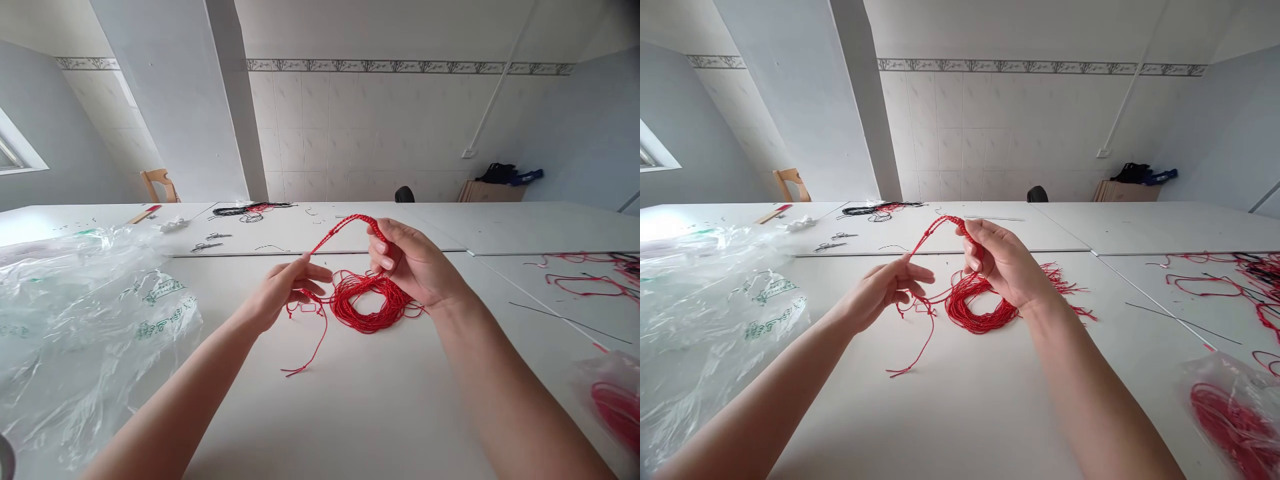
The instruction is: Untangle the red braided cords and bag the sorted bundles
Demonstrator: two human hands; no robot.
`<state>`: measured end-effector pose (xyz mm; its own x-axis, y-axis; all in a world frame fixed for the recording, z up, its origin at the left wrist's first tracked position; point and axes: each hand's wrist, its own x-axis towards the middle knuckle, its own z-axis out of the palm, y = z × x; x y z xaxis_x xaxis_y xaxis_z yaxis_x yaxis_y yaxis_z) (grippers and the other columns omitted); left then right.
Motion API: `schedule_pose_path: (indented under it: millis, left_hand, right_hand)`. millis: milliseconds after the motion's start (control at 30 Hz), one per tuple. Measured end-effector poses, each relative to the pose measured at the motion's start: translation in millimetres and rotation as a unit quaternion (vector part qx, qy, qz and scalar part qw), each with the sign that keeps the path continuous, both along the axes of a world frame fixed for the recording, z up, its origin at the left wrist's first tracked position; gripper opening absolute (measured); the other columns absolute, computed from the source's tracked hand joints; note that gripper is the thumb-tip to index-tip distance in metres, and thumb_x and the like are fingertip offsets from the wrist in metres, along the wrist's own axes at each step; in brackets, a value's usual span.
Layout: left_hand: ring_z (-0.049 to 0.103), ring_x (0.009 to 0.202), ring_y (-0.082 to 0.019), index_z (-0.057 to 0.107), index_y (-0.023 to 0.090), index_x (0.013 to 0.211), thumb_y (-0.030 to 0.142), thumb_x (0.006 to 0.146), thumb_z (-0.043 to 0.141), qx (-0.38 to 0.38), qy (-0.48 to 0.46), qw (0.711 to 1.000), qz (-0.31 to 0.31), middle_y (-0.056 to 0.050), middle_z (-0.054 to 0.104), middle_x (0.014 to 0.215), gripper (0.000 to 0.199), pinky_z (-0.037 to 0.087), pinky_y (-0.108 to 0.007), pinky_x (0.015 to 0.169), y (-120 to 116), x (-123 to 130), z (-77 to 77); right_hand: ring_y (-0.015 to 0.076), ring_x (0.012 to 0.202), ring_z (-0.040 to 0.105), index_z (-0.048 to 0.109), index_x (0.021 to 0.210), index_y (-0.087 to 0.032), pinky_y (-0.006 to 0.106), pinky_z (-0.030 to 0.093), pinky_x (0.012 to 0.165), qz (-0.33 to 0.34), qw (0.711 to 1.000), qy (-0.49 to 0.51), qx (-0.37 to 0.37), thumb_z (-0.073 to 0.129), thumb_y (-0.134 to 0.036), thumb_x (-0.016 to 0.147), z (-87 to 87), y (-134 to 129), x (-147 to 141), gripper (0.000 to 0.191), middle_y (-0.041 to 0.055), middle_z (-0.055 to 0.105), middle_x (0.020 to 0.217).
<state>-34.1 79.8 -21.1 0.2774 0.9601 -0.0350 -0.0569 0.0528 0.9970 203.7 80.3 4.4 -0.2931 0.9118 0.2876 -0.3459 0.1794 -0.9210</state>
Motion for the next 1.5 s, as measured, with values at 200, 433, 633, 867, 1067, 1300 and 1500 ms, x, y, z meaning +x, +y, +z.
schedule_pose_path:
  millis: [200,433,633,867,1067,1300,1500]
  left_hand:
    - [0.045,0.05,-0.01,0.066,0.016,0.056,0.037,0.098,0.06,0.101,-0.019,0.991,0.091,-0.006,0.06,0.062,0.048,0.035,-0.021,0.048,2,-3,-0.2]
    - [0.065,0.108,-0.023,0.079,0.024,0.112,0.008,0.08,0.073,0.088,0.092,0.987,-0.094,-0.011,0.07,0.125,0.036,0.051,-0.023,0.072,1,2,-14.8]
    - [0.071,0.095,-0.022,0.076,0.024,0.112,0.026,0.087,0.074,0.095,0.177,0.961,-0.189,-0.009,0.077,0.102,0.025,0.053,-0.027,0.071,5,5,-37.1]
    - [0.069,0.068,-0.02,0.069,0.02,0.073,0.042,0.087,0.07,0.092,0.285,0.947,-0.115,-0.006,0.074,0.075,0.026,0.045,-0.026,0.056,7,-3,-27.8]
    - [0.068,0.081,-0.021,0.068,0.02,0.101,0.039,0.087,0.066,0.059,0.32,0.94,-0.1,-0.002,0.071,0.085,0.023,0.048,-0.03,0.065,1,-2,-6.6]
    - [0.05,0.068,-0.015,0.073,0.022,0.105,0.04,0.086,0.068,0.064,0.314,0.932,-0.167,0.003,0.052,0.073,0.027,0.041,-0.028,0.058,4,-5,-8.2]
    - [0.059,0.076,-0.017,0.067,0.018,0.082,0.042,0.08,0.077,0.04,0.236,0.965,-0.105,-0.001,0.062,0.081,0.026,0.049,-0.032,0.068,9,-1,-18.0]
  right_hand:
    - [0.0083,0.057,0.038,0.061,0.084,-0.022,0.025,0.043,0.058,0.004,1.0,-0.023,0.02,0.075,-0.053,0.088,2.2,-4,-2,0.034,-0.0032,0.046,0.075]
    - [0.0091,0.057,0.036,0.066,0.087,-0.022,0.026,0.042,0.058,0.001,1.0,0.0,0.005,0.073,-0.051,0.089,7.3,-9,1,0.03,-0.0034,0.043,0.073]
    - [0.0084,0.055,0.032,0.067,0.088,-0.023,0.026,0.04,0.058,-0.047,0.998,0.034,0.001,0.076,-0.05,0.086,9.0,-5,1,0.029,-0.0039,0.044,0.075]
    - [0.0066,0.055,0.036,0.068,0.086,-0.022,0.024,0.043,0.056,-0.084,0.995,0.062,0.004,0.081,-0.049,0.082,4.2,1,-3,0.031,-0.0037,0.051,0.078]
    - [0.0053,0.053,0.038,0.071,0.089,-0.021,0.021,0.044,0.055,-0.058,0.995,0.086,-0.012,0.084,-0.047,0.079,4.6,-3,-9,0.031,-0.0061,0.048,0.071]
    - [0.0042,0.051,0.038,0.071,0.086,-0.02,0.02,0.045,0.054,-0.064,0.989,0.13,-0.007,0.087,-0.041,0.077,4.5,-1,-7,0.027,-0.007,0.048,0.07]
    - [0.0032,0.05,0.036,0.07,0.088,-0.021,0.018,0.043,0.052,-0.056,0.986,0.152,-0.026,0.088,-0.038,0.076,4.8,1,-6,0.027,-0.0079,0.048,0.07]
